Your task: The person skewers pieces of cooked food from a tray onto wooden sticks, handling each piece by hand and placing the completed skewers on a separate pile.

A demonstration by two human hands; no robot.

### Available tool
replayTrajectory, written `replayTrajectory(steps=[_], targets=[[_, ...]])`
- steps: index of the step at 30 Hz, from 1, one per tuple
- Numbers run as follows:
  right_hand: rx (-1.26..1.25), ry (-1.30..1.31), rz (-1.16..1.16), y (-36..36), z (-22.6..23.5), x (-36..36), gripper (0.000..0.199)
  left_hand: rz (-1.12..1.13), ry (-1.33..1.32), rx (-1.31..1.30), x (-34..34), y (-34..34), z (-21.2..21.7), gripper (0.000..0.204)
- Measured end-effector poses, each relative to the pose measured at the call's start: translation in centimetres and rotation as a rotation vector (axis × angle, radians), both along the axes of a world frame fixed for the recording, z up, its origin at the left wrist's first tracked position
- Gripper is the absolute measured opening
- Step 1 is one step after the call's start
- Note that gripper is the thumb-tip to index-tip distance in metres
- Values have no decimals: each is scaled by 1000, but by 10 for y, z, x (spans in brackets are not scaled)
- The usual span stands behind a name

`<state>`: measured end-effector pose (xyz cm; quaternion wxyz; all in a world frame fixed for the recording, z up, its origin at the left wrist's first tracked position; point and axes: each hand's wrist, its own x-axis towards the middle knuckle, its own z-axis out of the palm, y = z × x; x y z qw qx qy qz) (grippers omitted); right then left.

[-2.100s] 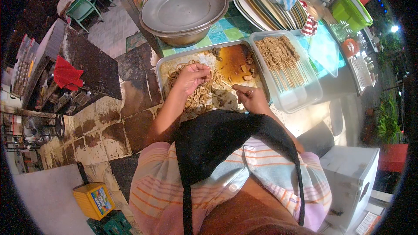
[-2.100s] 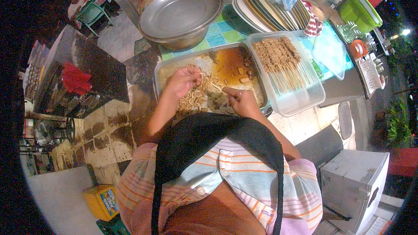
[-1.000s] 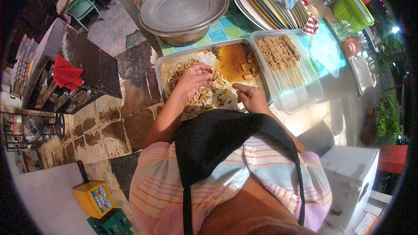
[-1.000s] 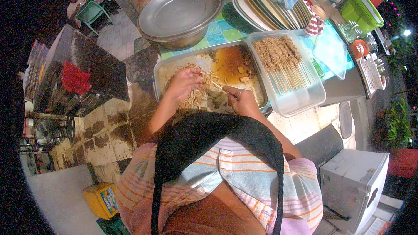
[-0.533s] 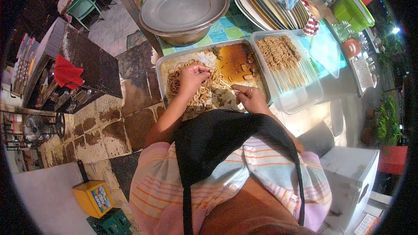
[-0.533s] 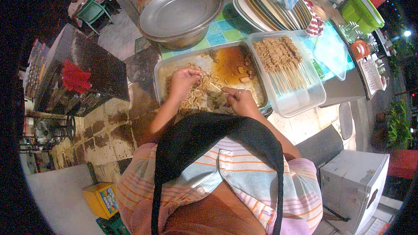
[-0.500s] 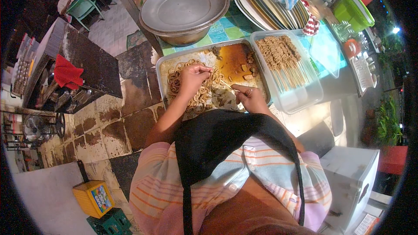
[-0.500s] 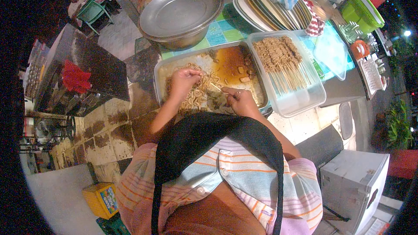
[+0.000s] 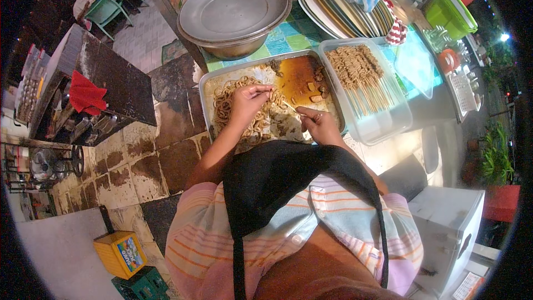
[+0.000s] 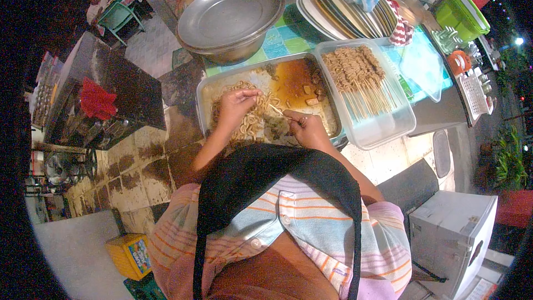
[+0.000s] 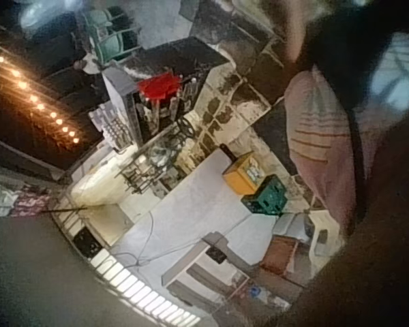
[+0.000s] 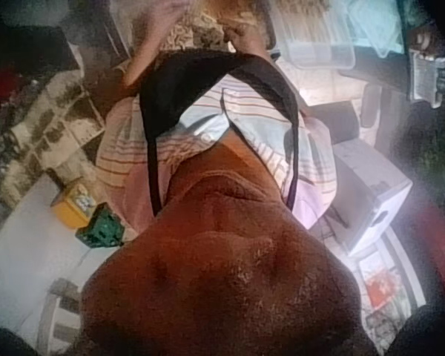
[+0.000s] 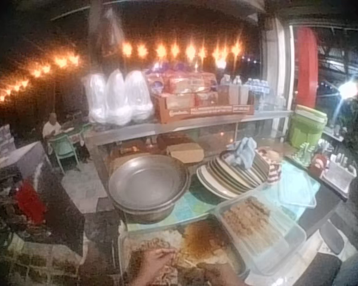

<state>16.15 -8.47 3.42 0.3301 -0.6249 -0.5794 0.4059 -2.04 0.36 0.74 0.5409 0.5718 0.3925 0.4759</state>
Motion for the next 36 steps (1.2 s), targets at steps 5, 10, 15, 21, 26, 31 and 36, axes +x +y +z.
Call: replayTrajectory(steps=[5, 10, 15, 21, 26, 31, 36], targets=[[41, -14, -15, 1, -4, 2, 26, -113, -308, -400, -3, -3, 18, 18], [19, -34, 2, 0, 1, 1, 25, -178, -376, -454, -3, -1, 12, 16], [41, -39, 42, 1, -7, 4, 26, -67, -385, -500, -2, 4, 4, 11], [94, -68, 1, 1, -5, 2, 25, -81, -385, -481, -4, 4, 4, 11], [29, -66, -7, 2, -2, 2, 25, -105, -380, -521, -7, 4, 5, 14], [25, -111, -2, 0, 11, -1, 24, -94, -392, -548, -9, 6, 1, 14], [62, -120, 16, -1, 8, 0, 24, -103, -433, -556, -9, 7, 1, 15]])
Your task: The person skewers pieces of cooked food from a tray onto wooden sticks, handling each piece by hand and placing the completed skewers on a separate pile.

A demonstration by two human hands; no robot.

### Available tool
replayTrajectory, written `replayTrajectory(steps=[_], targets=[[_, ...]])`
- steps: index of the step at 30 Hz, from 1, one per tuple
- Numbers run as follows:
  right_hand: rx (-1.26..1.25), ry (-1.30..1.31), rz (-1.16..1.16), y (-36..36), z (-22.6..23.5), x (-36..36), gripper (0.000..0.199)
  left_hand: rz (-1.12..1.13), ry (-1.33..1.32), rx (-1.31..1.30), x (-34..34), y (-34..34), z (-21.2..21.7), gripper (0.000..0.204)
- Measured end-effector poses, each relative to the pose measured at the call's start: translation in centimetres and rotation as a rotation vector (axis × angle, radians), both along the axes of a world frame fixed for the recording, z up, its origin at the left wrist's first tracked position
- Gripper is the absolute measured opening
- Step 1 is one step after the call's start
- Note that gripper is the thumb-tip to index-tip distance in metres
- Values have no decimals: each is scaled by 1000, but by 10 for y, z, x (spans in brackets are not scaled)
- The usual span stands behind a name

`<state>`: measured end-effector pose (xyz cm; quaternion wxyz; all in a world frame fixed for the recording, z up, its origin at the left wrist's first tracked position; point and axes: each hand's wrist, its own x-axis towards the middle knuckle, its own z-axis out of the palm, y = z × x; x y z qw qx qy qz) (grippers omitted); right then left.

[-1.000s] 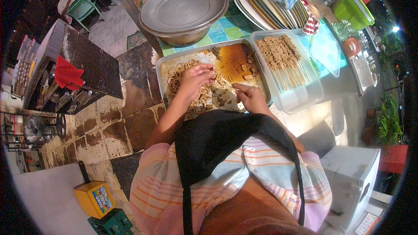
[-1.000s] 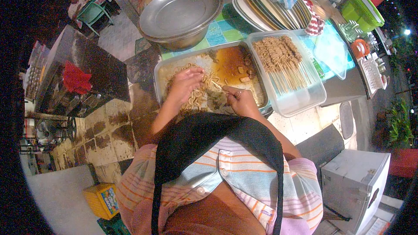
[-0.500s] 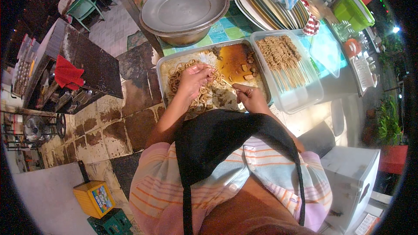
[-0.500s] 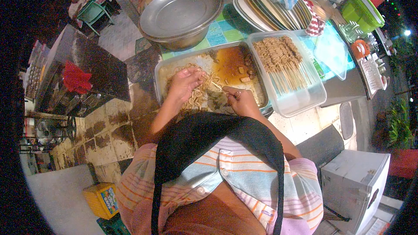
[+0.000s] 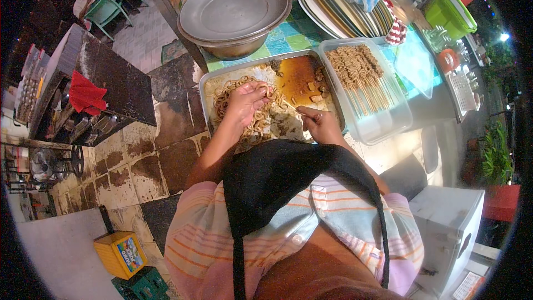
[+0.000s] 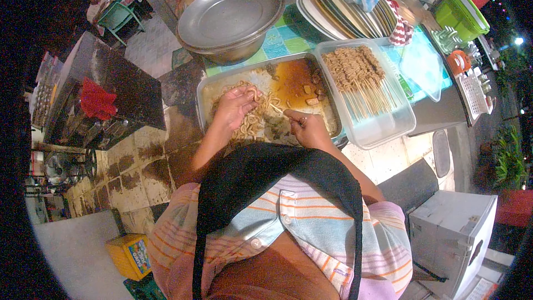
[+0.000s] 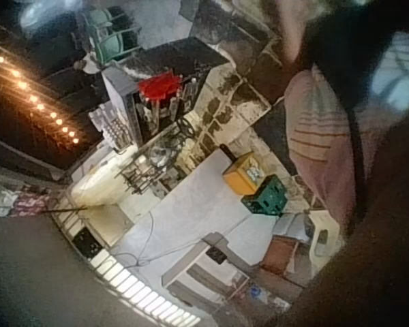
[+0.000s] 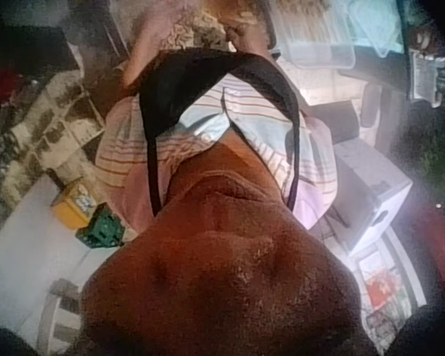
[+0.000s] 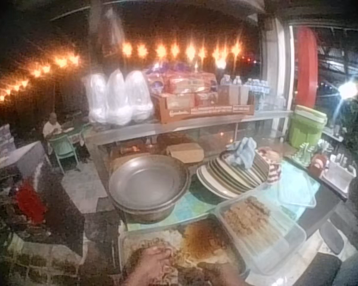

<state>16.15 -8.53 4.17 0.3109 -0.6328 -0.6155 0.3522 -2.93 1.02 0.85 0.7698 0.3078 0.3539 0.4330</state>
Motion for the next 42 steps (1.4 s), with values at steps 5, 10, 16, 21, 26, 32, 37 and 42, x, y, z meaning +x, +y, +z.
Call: replayTrajectory(steps=[5, 10, 16, 21, 26, 32, 37, 42], targets=[[-34, -19, -16, 0, 7, -2, 24, 2, 21, 10, 0, -1, 1, 16], [53, -78, 28, 0, -3, 1, 23, 21, 35, 30, 2, -2, 1, 15], [70, -31, -6, 0, -6, 1, 24, 25, -3, 29, 1, -1, -1, 14], [37, -65, 20, -1, 0, 0, 23, 42, 19, 37, 3, -3, -1, 14], [24, -95, 25, -1, 3, 0, 24, 62, 57, 40, 3, -3, -2, 14], [30, -129, 18, -1, 3, -1, 24, 50, 84, 65, 5, -4, -4, 14], [2, -56, -28, 1, 2, -2, 24, 29, 180, 60, 11, -8, -4, 14], [77, -26, -24, 2, -13, 3, 25, 25, 30, -56, 6, -5, 6, 13]])
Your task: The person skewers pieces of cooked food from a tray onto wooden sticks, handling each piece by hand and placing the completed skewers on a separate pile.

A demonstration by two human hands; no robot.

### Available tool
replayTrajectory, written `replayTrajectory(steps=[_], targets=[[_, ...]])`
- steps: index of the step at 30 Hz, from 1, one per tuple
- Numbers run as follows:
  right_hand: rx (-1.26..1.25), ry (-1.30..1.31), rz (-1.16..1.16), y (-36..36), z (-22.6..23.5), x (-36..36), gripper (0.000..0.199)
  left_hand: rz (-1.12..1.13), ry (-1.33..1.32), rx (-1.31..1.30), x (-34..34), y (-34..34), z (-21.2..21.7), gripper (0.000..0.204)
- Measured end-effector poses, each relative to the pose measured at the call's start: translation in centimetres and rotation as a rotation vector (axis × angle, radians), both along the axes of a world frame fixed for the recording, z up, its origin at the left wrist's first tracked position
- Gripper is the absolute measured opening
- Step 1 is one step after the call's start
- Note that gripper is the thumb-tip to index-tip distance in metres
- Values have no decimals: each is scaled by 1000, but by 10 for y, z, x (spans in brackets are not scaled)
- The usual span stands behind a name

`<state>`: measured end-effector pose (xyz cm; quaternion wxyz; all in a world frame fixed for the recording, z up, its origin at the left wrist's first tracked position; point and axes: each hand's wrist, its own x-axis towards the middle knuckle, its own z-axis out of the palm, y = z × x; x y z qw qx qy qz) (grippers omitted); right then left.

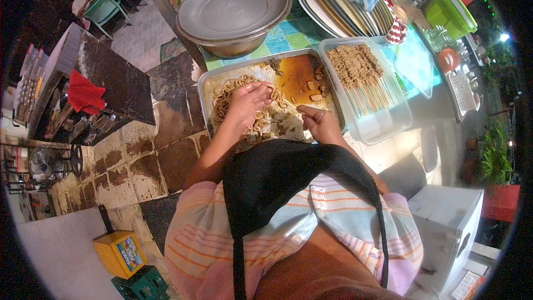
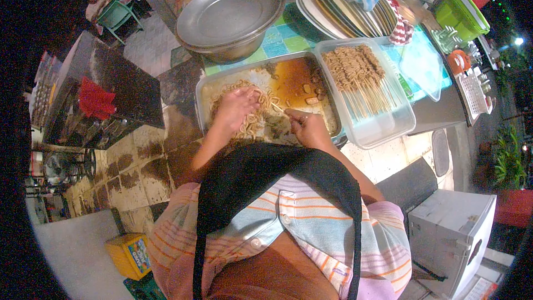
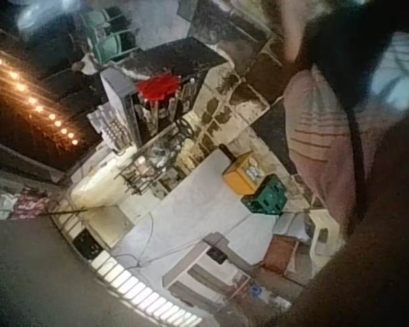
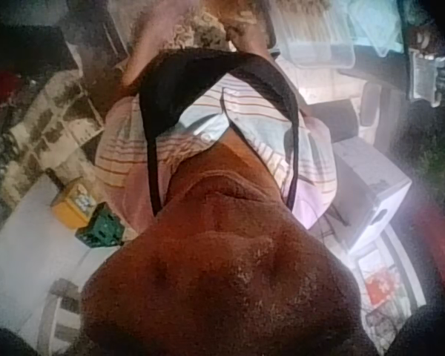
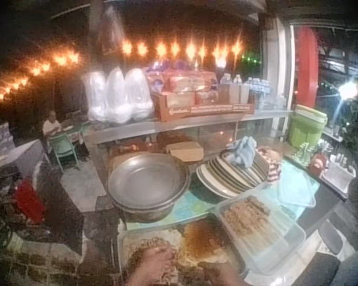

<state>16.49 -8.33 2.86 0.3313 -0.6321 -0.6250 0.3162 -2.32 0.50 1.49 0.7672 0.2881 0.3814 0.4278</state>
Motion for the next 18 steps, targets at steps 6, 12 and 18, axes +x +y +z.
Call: replayTrajectory(steps=[6, 12, 18], targets=[[-62, 26, 33, 0, 3, -1, 24, -60, -35, 33, -11, 5, -3, 14], [-92, 70, 72, 0, 5, -3, 25, -27, 14, 28, -9, 5, -15, 8], [-153, 95, 1, -1, 12, -4, 26, -29, 19, 3, -7, 3, -9, 6]])
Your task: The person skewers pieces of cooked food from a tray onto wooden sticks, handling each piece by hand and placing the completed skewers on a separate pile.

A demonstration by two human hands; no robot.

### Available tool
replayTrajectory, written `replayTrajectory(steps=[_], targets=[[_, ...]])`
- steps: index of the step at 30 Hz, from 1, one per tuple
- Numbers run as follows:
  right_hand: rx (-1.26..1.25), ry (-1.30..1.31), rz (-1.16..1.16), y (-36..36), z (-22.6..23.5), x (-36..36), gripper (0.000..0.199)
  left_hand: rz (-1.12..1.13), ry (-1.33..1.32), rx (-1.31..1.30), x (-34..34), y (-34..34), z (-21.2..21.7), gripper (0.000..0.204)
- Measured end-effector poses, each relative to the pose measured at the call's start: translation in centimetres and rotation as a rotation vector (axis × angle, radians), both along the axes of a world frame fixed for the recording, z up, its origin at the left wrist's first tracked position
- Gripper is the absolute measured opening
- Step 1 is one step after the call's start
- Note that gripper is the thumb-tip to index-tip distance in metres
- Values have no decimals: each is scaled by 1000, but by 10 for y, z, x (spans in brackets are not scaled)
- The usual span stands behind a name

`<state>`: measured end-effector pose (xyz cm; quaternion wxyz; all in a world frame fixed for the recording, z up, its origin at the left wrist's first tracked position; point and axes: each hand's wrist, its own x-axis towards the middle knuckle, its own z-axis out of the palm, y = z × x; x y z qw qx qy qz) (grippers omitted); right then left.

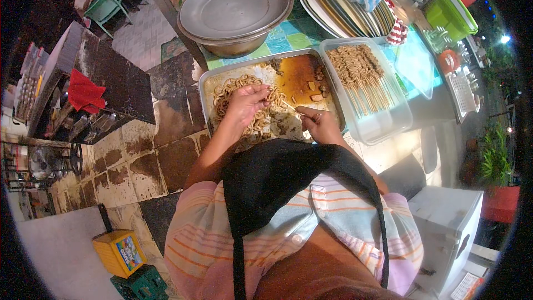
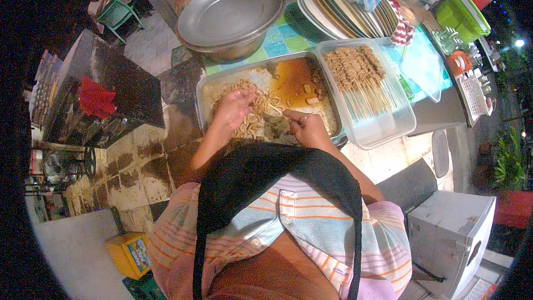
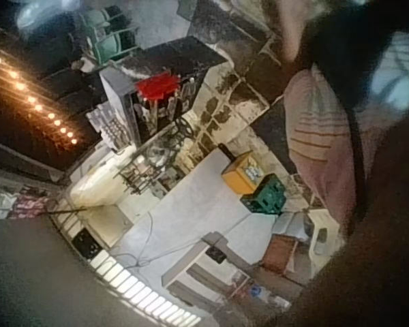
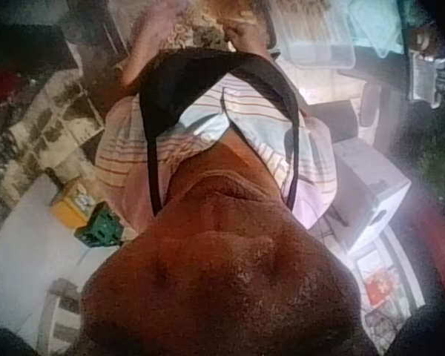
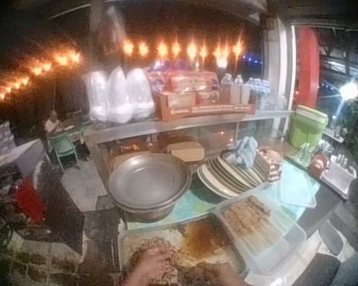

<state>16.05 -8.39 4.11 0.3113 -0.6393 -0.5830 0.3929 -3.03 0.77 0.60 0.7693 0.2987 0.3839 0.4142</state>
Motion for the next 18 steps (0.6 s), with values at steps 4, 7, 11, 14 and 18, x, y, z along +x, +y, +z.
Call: replayTrajectory(steps=[4, 7, 11, 14, 18], targets=[[34, -28, 12, 0, -3, 0, 25, 31, 21, 16, 2, -1, -3, 7], [42, -52, 16, 0, -3, 0, 25, 53, 24, 41, 5, -3, -2, 7], [68, -76, 55, -1, -5, 1, 25, 87, 215, 207, 10, -4, -7, 8], [90, -103, 60, -1, -6, 2, 24, 124, 331, 357, 13, -4, -8, 8], [61, -123, 5, -2, 0, -1, 24, 142, 438, 484, 15, -9, -1, 8]])
